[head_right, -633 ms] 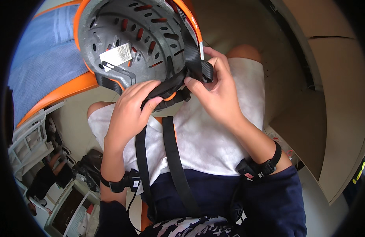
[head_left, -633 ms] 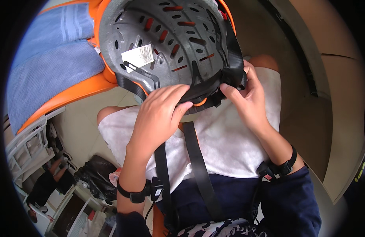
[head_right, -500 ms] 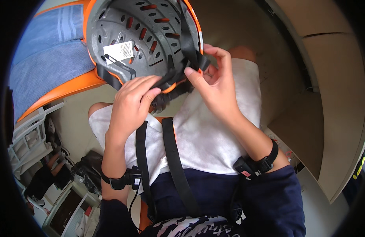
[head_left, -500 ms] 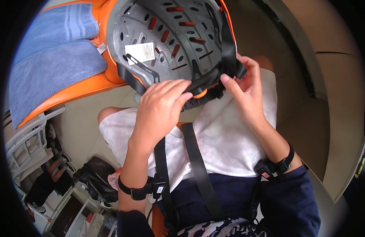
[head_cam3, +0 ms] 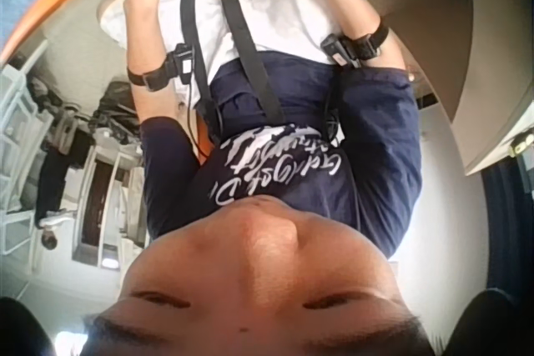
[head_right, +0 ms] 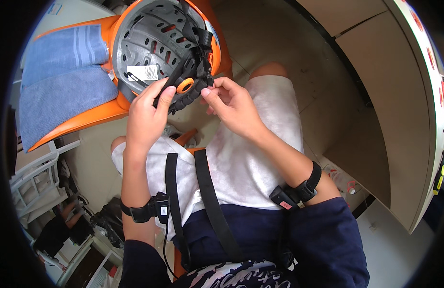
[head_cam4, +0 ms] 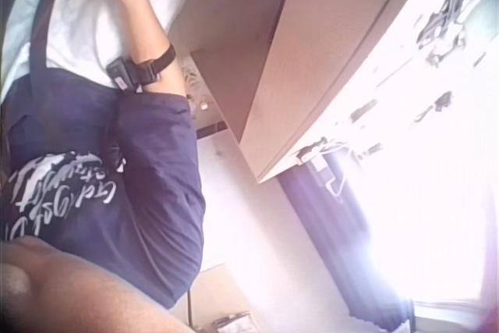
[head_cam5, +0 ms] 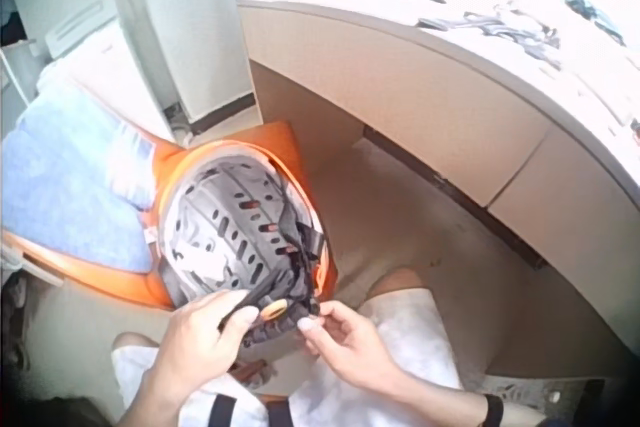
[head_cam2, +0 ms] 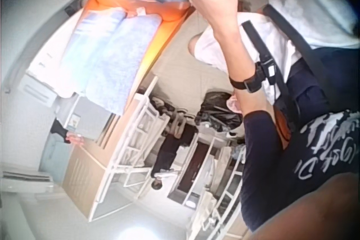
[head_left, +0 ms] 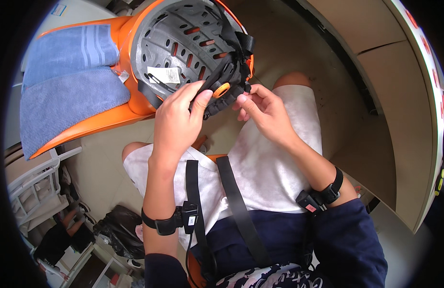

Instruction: The person reattaches internal padding and straps to a bicycle helmet by hand while seated at a desk, receiving parts from another person.

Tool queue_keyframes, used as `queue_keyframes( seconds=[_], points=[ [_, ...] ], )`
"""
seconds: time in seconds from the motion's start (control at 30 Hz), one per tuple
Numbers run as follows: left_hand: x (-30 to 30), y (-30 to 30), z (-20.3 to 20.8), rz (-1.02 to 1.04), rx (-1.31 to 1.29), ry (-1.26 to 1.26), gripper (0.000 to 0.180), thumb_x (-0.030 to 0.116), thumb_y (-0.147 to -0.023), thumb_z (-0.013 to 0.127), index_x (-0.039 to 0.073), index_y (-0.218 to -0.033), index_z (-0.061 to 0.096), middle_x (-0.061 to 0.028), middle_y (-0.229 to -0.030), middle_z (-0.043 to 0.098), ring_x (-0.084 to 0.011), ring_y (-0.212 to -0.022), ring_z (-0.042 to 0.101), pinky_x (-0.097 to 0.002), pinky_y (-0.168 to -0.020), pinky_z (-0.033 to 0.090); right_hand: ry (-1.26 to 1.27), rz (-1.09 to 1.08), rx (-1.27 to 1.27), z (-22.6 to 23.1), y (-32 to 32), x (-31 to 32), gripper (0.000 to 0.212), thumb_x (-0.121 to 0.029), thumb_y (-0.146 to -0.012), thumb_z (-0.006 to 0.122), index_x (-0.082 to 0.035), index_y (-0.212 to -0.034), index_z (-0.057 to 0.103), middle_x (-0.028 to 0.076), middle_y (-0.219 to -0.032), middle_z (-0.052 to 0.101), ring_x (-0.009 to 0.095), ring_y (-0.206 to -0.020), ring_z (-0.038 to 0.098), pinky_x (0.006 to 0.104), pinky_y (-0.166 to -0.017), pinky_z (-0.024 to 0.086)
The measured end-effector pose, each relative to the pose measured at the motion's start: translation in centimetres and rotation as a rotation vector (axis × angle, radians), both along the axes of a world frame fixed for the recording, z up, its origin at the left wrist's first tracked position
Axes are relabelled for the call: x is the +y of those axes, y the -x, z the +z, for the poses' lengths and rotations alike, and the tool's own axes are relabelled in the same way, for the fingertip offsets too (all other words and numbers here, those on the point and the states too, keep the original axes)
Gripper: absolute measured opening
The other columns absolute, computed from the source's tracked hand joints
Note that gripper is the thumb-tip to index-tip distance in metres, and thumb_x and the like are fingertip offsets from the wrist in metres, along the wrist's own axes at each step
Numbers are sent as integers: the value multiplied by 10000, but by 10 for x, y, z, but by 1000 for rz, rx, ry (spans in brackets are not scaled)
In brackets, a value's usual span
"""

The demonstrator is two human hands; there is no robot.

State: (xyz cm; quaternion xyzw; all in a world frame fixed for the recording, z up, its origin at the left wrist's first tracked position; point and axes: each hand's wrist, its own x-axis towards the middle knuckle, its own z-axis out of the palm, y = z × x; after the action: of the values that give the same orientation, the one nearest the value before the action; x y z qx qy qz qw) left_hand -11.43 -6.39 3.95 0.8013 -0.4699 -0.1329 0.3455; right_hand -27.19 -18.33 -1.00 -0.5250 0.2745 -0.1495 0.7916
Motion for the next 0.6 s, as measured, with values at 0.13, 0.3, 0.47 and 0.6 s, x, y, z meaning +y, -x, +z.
queue_keyframes(
  seconds=[0.13,0.3,0.47,0.6],
  points=[
    [3,8,10,-95,-344,-47,558,334,-746,783,5,-1148,579,-138,-1066,644,-334,-973,628,-408,-842,476,-9,-9,-25,-2,1,0,208,-187,-956,625,-15,-1055,562,19,-922,645,95,-751,606,246,-685,482],
    [12,-9,4,-138,-401,-90,498,214,-718,792,6,-1117,577,-148,-1020,657,-343,-906,636,-423,-785,487,-14,5,-39,-7,0,2,229,-190,-955,619,-28,-1100,549,25,-941,655,96,-759,611,240,-680,474],
    [3,-32,22,-184,-431,-54,388,184,-734,759,25,-1054,605,-125,-960,660,-348,-884,620,-408,-787,471,-31,-18,-26,-14,3,-4,216,-175,-981,560,-40,-1145,525,50,-972,658,102,-758,614,240,-665,477],
    [-1,-53,29,-266,-500,-78,363,151,-722,719,34,-1049,614,-118,-984,646,-307,-945,613,-404,-890,444,-33,-61,-80,-30,6,-1,195,-192,-995,544,-65,-1141,531,50,-972,657,98,-746,601,262,-679,508]
  ],
)
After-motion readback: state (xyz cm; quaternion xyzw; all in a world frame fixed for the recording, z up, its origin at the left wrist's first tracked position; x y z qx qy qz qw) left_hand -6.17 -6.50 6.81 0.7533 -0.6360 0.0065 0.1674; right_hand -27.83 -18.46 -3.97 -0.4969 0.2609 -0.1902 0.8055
